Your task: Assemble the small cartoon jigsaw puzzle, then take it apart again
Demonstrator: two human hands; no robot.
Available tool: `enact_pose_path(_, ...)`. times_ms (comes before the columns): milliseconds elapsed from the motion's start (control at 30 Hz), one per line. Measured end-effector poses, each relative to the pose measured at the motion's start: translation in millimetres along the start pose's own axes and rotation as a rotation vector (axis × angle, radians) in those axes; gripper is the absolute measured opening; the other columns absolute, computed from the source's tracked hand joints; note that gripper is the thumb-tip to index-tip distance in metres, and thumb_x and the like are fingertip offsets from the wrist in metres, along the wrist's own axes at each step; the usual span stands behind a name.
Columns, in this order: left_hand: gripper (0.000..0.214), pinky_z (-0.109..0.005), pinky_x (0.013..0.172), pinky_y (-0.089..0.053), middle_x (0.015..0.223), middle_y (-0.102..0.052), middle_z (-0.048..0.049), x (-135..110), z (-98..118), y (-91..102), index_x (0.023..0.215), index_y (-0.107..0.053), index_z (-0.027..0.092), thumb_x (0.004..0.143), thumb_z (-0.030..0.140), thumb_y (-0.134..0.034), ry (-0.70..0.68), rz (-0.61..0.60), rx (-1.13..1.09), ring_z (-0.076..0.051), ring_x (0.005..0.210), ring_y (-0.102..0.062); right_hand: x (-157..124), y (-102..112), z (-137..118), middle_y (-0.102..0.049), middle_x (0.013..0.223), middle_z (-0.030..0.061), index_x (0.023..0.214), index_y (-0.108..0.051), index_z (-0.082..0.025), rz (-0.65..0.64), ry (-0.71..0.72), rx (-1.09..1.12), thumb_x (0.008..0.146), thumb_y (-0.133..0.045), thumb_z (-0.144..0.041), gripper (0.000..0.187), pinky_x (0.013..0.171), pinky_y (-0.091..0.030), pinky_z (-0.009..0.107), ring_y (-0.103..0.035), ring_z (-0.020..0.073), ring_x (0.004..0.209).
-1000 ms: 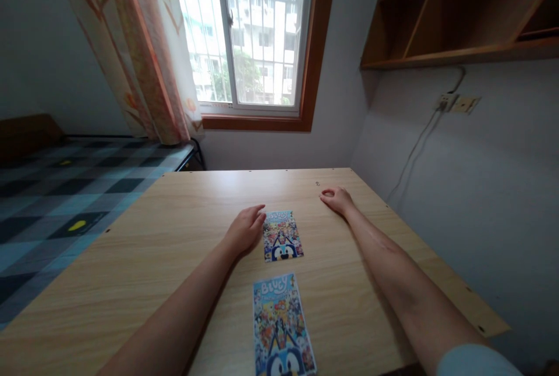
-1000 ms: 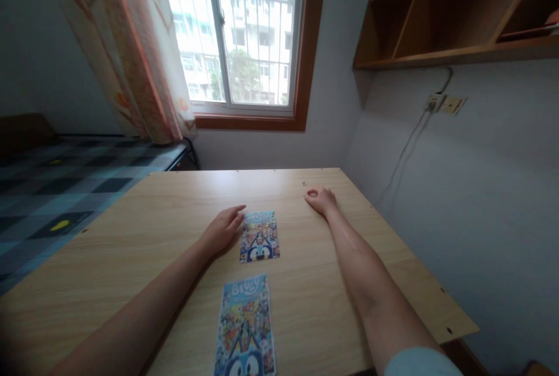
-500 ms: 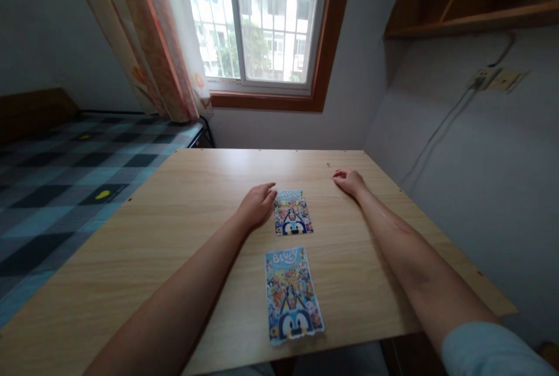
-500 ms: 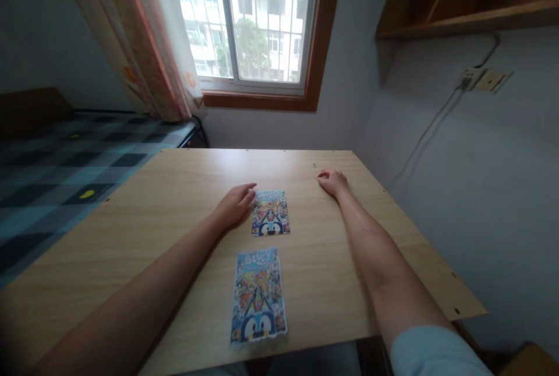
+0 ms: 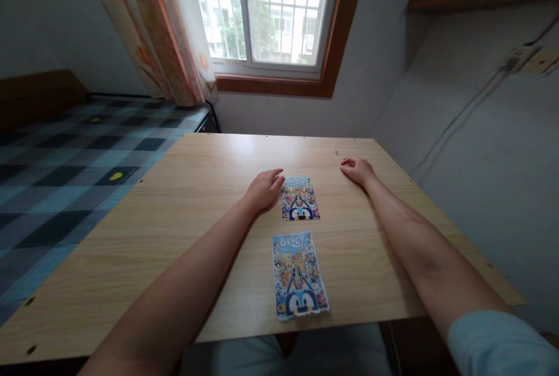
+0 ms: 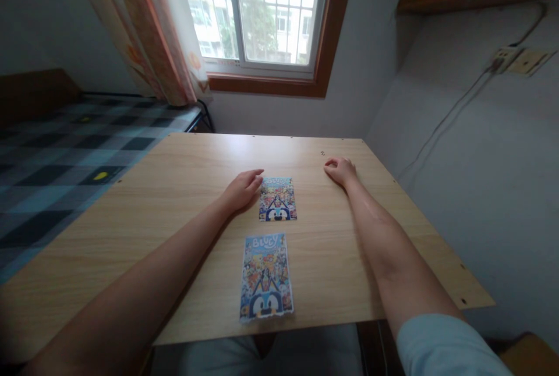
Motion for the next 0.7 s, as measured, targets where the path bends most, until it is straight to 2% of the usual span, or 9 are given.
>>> enact_pose_path(167, 0.049, -0.043, 0.111, -0.041, 0.134, -0.064, -0.0124, 0, 0, 0.0, 0.134, -0.060, 0.013, 0.098, 0.039, -0.038, 0.003, 0.003, -0.005, -0.026, 0.126, -0.056, -1, -1, -1, -0.075, 0.110, 0.0057, 0.089, -0.076, -0.022, -0.022, 0.022, 0.099, 0.074, -0.067, -0.032, 0.020, 0.097, -0.048, 0.032, -0.067, 0.0205, 0.101)
enact_pose_path(300, 0.048, -0.043, 0.109, -0.043, 0.130, -0.066, -0.0133, -1, 2, 2.5, 0.132, -0.061, 0.013, 0.097, 0.040, -0.041, -0.011, 0.000, -0.021, -0.027, 0.123, -0.058, -4, -2, 2, -0.076, 0.098, 0.0080, 0.089, -0.075, -0.017, -0.044, 0.046, 0.237, 0.073, -0.069, -0.032, 0.023, 0.087, -0.051, 0.029, -0.069, 0.0200, 0.091)
enact_pose_path(500, 0.048, -0.043, 0.107, -0.045, 0.127, -0.067, -0.0121, -5, 4, 6.3, 0.127, -0.064, 0.016, 0.090, 0.045, -0.056, -0.085, -0.001, -0.029, -0.028, 0.120, -0.059, -11, 2, 1, -0.075, 0.082, 0.0063, 0.086, -0.077, -0.015, -0.133, 0.113, 0.345, 0.071, -0.071, -0.038, 0.028, 0.073, -0.050, 0.028, -0.066, 0.0188, 0.076)
enact_pose_path(600, 0.045, -0.043, 0.108, -0.044, 0.129, -0.066, -0.0116, -7, 5, 6.9, 0.124, -0.066, 0.018, 0.088, 0.045, -0.060, -0.131, -0.014, -0.005, -0.027, 0.121, -0.058, -13, 8, -18, -0.075, 0.079, 0.0073, 0.087, -0.077, -0.014, -0.131, 0.098, 0.430, 0.071, -0.071, -0.038, 0.029, 0.070, -0.050, 0.029, -0.065, 0.0183, 0.071)
enact_pose_path(700, 0.047, -0.045, 0.110, -0.042, 0.132, -0.064, -0.0122, -8, 7, 7.6, 0.124, -0.066, 0.019, 0.087, 0.047, -0.062, -0.158, -0.037, 0.046, -0.028, 0.124, -0.057, -18, 12, -56, -0.076, 0.086, 0.0092, 0.086, -0.077, -0.014, -0.204, 0.118, 0.602, 0.069, -0.075, -0.035, 0.027, 0.074, -0.051, 0.029, -0.067, 0.0187, 0.076)
Point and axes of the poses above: each hand's wrist, its own x-axis towards the middle knuckle, its own y-axis out of the back of the hand, z = x × y, the point moved 2 cm from there along x, towards the middle knuckle
